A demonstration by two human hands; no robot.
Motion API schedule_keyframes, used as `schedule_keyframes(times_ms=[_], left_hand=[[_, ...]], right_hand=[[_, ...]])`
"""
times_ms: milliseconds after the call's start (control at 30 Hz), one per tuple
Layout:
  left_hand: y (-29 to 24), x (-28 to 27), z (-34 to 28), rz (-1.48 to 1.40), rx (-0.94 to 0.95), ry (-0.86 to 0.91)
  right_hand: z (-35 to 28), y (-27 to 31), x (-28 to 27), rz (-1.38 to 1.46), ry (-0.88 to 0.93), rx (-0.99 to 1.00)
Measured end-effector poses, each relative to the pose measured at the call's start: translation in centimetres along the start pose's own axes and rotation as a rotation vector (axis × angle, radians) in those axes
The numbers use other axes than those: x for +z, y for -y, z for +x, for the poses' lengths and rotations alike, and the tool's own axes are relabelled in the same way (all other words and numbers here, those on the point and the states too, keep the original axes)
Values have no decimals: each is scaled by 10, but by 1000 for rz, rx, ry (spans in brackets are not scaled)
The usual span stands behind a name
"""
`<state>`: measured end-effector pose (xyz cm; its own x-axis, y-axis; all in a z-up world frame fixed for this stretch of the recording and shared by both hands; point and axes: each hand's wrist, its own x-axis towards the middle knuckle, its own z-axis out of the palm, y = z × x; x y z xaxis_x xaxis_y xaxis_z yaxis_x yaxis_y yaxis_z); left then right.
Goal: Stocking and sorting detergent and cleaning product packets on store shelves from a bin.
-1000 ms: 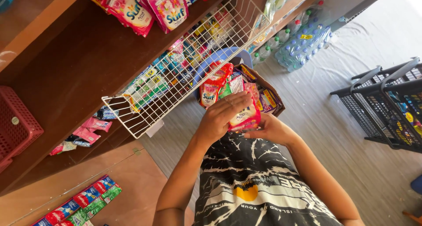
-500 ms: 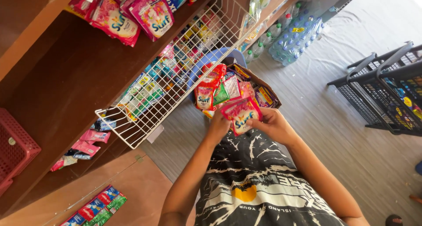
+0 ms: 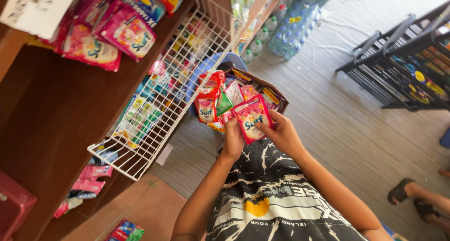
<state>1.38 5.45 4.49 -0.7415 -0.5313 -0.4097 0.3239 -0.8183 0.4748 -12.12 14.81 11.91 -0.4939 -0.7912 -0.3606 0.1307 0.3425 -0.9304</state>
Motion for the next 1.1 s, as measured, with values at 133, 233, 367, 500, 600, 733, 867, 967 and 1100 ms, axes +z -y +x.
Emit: schedule_keyframes(times_ms=[133, 233, 367, 500, 600, 733, 867, 967, 1100], left_hand=[[-3, 6, -2, 497, 27, -5], [-6, 31, -3, 730, 199, 102], [-4, 41, -4, 666, 241, 98], [-9, 46, -7, 665, 224, 95], [-9, 45, -7, 635, 191, 124], [-9, 44, -9, 665, 219, 154], [-8, 42, -11, 725, 228, 113], [-7, 41, -13, 782, 312, 190], [-4, 36, -15, 868, 313, 249]], right_hand=[[-2, -6, -10, -524, -186, -232], [-2, 0, -9, -424, -237, -338], [-8, 1, -6, -413, -290, -281], [-14, -3, -4, -435, -339, -368], [-15, 0, -3, -399, -342, -444], [-18, -2, -4, -317, -291, -416], [-19, -7, -4, -229, -247, -364], [-18, -17, -4, 18, -214, -286], [-18, 25, -6, 326, -165, -295]])
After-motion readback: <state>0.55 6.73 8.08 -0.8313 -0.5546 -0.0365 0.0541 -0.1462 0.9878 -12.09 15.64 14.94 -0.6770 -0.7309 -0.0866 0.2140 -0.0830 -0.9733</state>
